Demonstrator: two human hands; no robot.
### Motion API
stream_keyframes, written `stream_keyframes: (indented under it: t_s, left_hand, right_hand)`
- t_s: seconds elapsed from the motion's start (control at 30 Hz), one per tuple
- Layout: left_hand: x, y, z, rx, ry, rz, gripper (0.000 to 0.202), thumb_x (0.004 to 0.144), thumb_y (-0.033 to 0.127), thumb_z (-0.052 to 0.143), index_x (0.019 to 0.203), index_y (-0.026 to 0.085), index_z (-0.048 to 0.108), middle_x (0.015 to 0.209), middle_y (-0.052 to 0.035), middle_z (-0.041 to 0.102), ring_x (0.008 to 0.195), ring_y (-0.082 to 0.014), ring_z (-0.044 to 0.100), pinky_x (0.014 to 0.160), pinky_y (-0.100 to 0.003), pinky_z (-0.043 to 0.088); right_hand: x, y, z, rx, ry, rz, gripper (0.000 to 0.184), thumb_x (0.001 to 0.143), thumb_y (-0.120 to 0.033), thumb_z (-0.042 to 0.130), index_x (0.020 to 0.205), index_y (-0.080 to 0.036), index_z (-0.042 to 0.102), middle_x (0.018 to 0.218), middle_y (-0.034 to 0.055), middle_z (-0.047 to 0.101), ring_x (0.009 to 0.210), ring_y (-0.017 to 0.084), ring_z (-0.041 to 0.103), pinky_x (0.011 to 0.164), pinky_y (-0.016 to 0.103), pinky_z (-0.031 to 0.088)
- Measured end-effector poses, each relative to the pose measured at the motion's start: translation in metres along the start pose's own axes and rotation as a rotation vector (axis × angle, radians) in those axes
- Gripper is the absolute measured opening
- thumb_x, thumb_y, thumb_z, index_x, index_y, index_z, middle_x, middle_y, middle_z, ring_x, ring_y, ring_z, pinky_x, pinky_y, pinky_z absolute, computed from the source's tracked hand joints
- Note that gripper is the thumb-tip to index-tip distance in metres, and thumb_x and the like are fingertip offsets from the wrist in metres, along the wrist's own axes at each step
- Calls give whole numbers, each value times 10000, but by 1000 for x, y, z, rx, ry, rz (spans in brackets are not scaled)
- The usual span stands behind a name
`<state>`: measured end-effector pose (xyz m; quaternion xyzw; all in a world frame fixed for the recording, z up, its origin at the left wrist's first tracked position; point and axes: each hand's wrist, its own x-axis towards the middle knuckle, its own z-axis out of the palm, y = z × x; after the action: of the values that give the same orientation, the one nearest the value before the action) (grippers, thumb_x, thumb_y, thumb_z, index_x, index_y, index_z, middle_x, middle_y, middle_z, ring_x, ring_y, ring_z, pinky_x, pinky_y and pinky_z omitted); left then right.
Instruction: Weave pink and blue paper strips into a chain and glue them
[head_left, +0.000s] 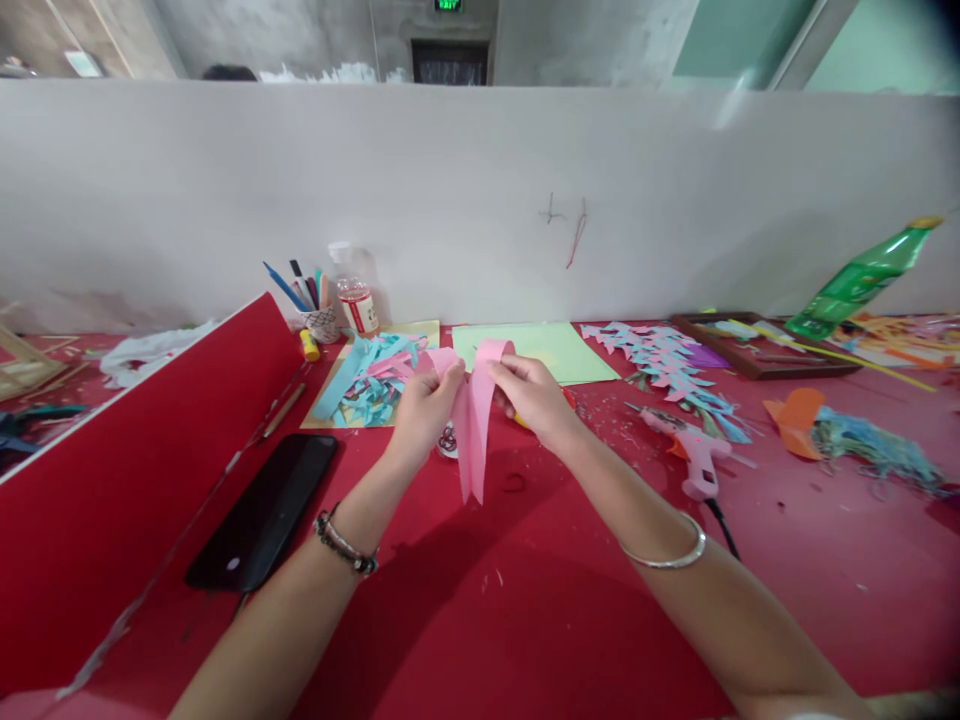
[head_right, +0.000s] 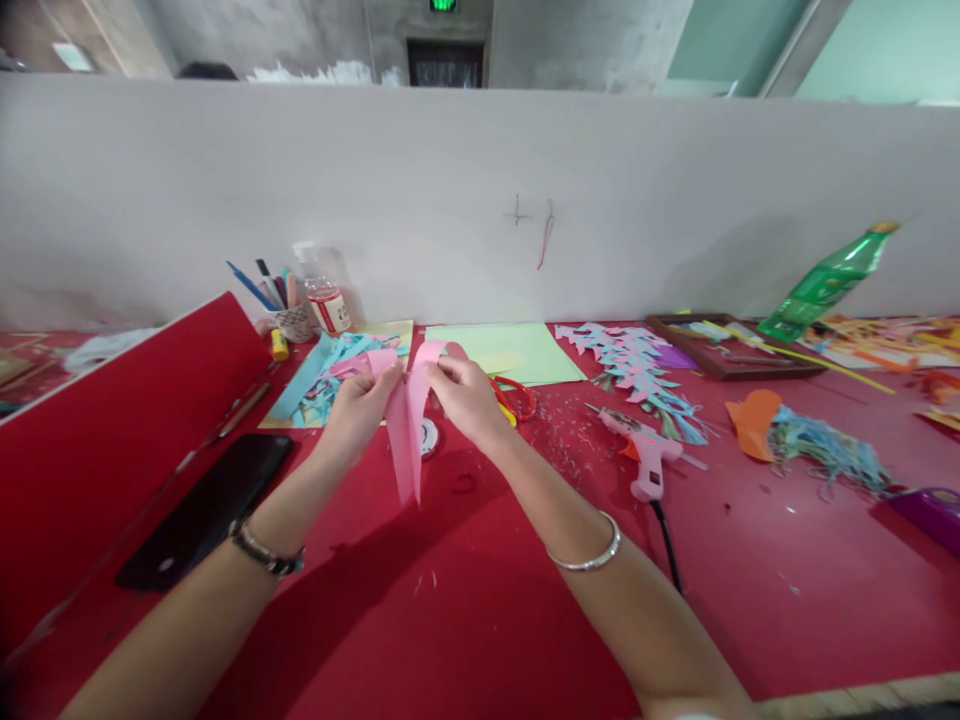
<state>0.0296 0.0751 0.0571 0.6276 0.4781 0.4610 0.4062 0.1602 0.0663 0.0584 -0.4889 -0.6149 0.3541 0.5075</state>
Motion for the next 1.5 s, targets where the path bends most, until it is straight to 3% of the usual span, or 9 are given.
stream_keyframes:
  t_s: [0.13,0.37,0.53,0.63,0.83,0.97,1.17,1.37,1.5]
  left_hand:
    - [-1,2,-1,95,-88,59,400,732,442,450,468,171,321,437,62,263,400,-56,255,392,-204,173]
    - [1,3,-3,223,36,124,431,754,405,421,436,178,240,410,63,217,385,-50,195,387,-217,126]
    - [1,3,-3,99,5,82,423,755,445,410,453,177,284,427,59,256,393,-54,232,388,-207,165]
    - [-1,4,-2,154,-63,97,397,732,440,441,465,171,321,437,58,262,410,-59,251,397,-203,165]
    - [-1,4,-2,207,28,156,391,730,374,439,447,176,255,427,58,221,408,-56,213,400,-218,123]
    - [1,3,-3,153,40,116,411,749,411,422,446,174,279,424,57,237,401,-56,221,395,-217,134]
    - [-3,6,-1,151,-71,100,388,740,424,434,468,171,320,428,58,270,394,-54,257,387,-198,173]
    - [-1,6,-2,220,32,147,399,741,364,437,435,173,266,411,58,233,395,-53,219,389,-214,131]
    - [1,4,-3,197,55,125,422,767,412,403,441,170,285,418,55,244,400,-55,233,392,-212,144]
  right_hand:
    - [0,-3,-1,12,43,0,322,778,-402,418,543,-193,351,440,-65,345,382,56,322,401,205,245]
    - [-4,-6,1,-250,7,-137,358,777,-363,419,504,-191,262,469,-58,250,444,66,276,428,223,197]
    - [-2,-5,0,-144,51,-46,327,786,-376,395,525,-197,312,440,-63,273,409,68,292,417,222,210]
    - [-2,-6,-1,-76,90,-25,341,788,-402,394,529,-200,302,441,-69,257,400,65,283,412,218,218]
    - [-4,-8,0,-219,36,-131,370,775,-404,424,514,-196,263,481,-59,231,451,69,262,432,225,202]
    - [-3,-6,1,-225,57,-101,361,785,-383,407,511,-198,261,467,-58,234,439,70,277,427,227,203]
    - [-2,-4,0,-89,117,-65,371,787,-433,405,529,-203,270,439,-69,241,399,65,277,404,215,208]
    - [-4,-8,0,-170,-2,-75,366,769,-442,433,529,-196,308,452,-62,275,423,67,293,409,215,211]
    - [-3,-6,1,-193,37,-89,359,784,-411,414,519,-194,306,455,-55,287,433,71,306,421,221,219]
